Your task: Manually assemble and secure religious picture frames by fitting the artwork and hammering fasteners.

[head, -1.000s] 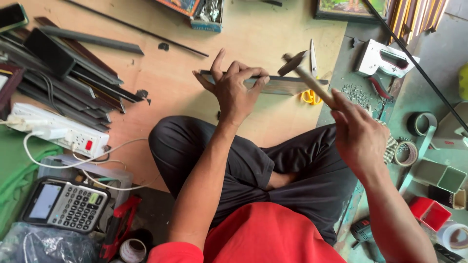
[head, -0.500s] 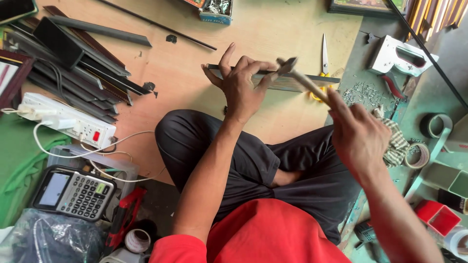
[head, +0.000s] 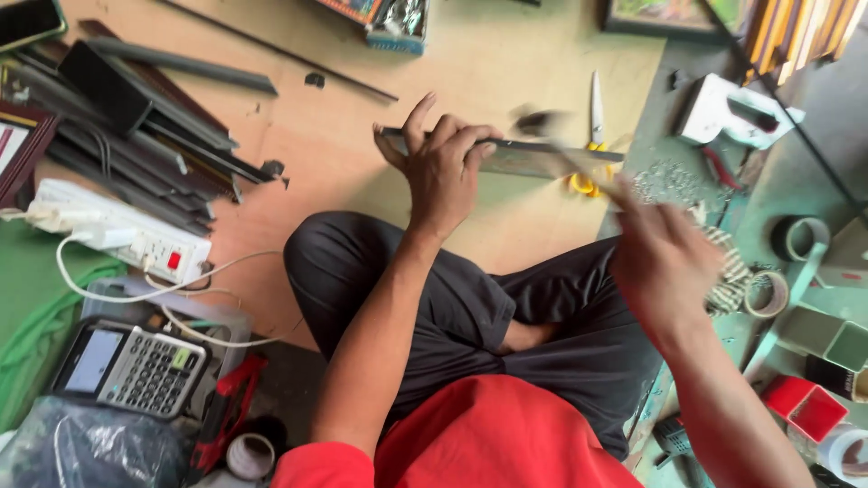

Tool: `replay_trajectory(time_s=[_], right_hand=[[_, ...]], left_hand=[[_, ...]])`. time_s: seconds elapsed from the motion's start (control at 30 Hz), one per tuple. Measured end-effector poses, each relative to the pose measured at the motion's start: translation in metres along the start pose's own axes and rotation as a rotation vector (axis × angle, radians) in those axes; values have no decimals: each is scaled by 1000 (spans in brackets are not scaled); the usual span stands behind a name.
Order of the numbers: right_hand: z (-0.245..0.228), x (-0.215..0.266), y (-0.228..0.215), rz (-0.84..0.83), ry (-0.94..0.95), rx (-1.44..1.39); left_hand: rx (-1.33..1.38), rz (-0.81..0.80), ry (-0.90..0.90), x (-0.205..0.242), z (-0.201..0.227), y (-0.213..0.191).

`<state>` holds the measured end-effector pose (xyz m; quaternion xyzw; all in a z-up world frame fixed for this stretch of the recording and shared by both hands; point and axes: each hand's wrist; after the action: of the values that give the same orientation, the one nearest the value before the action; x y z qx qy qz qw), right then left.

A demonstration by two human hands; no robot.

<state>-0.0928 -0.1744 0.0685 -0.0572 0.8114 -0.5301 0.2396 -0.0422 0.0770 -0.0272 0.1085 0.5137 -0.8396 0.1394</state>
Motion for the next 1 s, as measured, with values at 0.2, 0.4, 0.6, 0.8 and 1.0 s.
replay_trajectory(time_s=[0.2, 0.4, 0.6, 0.8, 1.0], right_hand=[[-1, 7, 1, -18, -23, 51], [15, 25, 9, 3, -8, -14], [37, 45, 59, -112, 33, -139], [158, 2, 132, -84, 193, -266], [346, -110, 163, 211, 160, 106]], left_hand=[[-27, -20, -9, 5, -1, 6], [86, 12, 12, 8, -7, 12], [-202, 67, 97, -27, 53, -9], [-225, -51, 323, -15, 91, 51], [97, 172, 60, -39, 39, -8]])
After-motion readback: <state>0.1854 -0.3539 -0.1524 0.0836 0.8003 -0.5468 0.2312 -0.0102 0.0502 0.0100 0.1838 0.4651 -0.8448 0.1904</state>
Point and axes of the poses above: each hand's wrist, its own x-axis away from the middle knuckle, its own y-axis out of the palm, z = x × y, and after that the axes turned 15 degrees about -x, right-handed
